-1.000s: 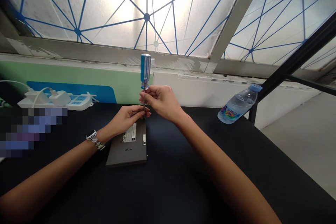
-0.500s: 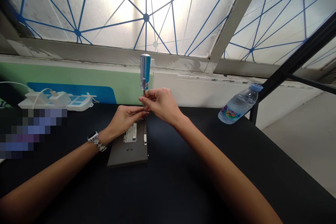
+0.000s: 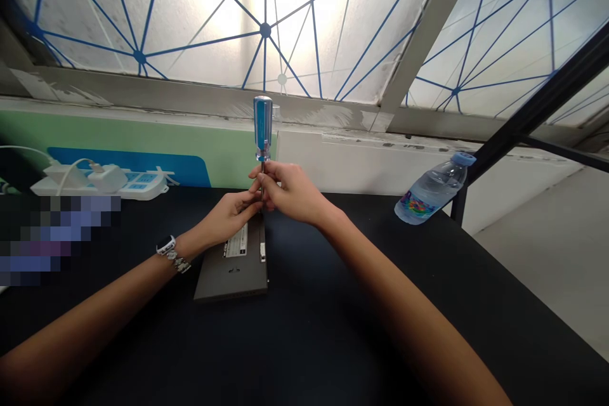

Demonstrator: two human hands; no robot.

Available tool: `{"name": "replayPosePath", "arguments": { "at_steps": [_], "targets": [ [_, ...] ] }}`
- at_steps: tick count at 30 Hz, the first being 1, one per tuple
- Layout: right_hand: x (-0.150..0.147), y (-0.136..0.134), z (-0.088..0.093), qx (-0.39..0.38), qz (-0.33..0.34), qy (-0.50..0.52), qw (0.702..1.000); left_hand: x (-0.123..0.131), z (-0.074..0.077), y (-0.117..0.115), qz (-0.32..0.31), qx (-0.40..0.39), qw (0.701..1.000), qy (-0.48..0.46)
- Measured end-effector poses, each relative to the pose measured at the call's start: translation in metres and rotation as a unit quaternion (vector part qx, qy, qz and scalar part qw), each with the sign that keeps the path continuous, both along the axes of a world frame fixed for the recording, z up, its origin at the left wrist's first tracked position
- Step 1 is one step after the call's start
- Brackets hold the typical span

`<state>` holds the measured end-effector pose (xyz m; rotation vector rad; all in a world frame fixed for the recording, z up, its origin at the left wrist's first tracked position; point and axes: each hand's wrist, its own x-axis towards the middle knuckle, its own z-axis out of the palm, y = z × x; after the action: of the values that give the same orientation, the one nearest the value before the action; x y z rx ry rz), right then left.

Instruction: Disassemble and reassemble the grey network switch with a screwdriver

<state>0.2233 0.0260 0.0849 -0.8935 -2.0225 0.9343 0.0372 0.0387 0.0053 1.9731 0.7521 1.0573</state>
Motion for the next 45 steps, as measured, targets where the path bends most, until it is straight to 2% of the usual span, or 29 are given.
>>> {"name": "replayPosePath", "arguments": {
  "at_steps": [2, 6, 8, 12, 20, 24, 27, 30, 34, 37, 40, 45],
  "targets": [
    [0.0002, -0.0001, -0.0007, -0.013, -0.008, 0.007, 1.000, 0.0000, -0.0011, -0.0004, -0.004, -0.013, 1.000, -0.007],
    [-0.0001, 0.0007, -0.0009, 0.024, -0.091, 0.000, 0.996, -0.0006, -0.0030, -0.0024, 0.016, -0.011, 1.000, -0.010],
    [0.0002, 0.0021, -0.0016, 0.014, -0.107, 0.016, 0.994, -0.0011, -0.0031, -0.0032, 0.022, -0.006, 1.000, -0.010],
    [0.0009, 0.0038, -0.0041, -0.010, -0.099, 0.044, 0.994, -0.0015, -0.0018, -0.0044, 0.036, -0.006, 0.999, -0.014],
    [-0.0011, -0.0011, -0.0017, 0.011, -0.048, 0.011, 0.999, 0.0018, 0.0003, -0.0029, 0.074, -0.051, 0.994, -0.067],
    [-0.0016, -0.0020, 0.0001, 0.035, -0.036, -0.012, 0.999, 0.0003, 0.0019, -0.0011, 0.037, -0.016, 0.999, -0.027],
    [-0.0031, -0.0029, -0.0004, 0.019, -0.028, -0.006, 0.999, -0.0016, 0.0027, -0.0005, -0.001, -0.015, 1.000, -0.006],
    [-0.0042, -0.0029, -0.0026, 0.022, -0.056, 0.002, 0.998, -0.0026, 0.0023, -0.0008, -0.011, -0.024, 1.000, -0.006],
    [-0.0030, 0.0005, -0.0049, 0.060, -0.135, 0.014, 0.989, -0.0016, 0.0008, -0.0019, 0.026, -0.012, 1.000, -0.006],
    [-0.0019, 0.0022, -0.0047, 0.030, -0.127, 0.028, 0.991, 0.0001, 0.0006, -0.0027, 0.061, -0.003, 0.998, -0.009],
    [-0.0018, 0.0010, -0.0033, 0.040, -0.107, 0.011, 0.993, 0.0009, 0.0007, -0.0027, 0.080, -0.006, 0.997, -0.017],
    [-0.0023, -0.0036, 0.0001, 0.042, -0.076, -0.002, 0.996, -0.0021, 0.0007, -0.0002, 0.042, -0.002, 0.999, 0.000]
  ]
}}
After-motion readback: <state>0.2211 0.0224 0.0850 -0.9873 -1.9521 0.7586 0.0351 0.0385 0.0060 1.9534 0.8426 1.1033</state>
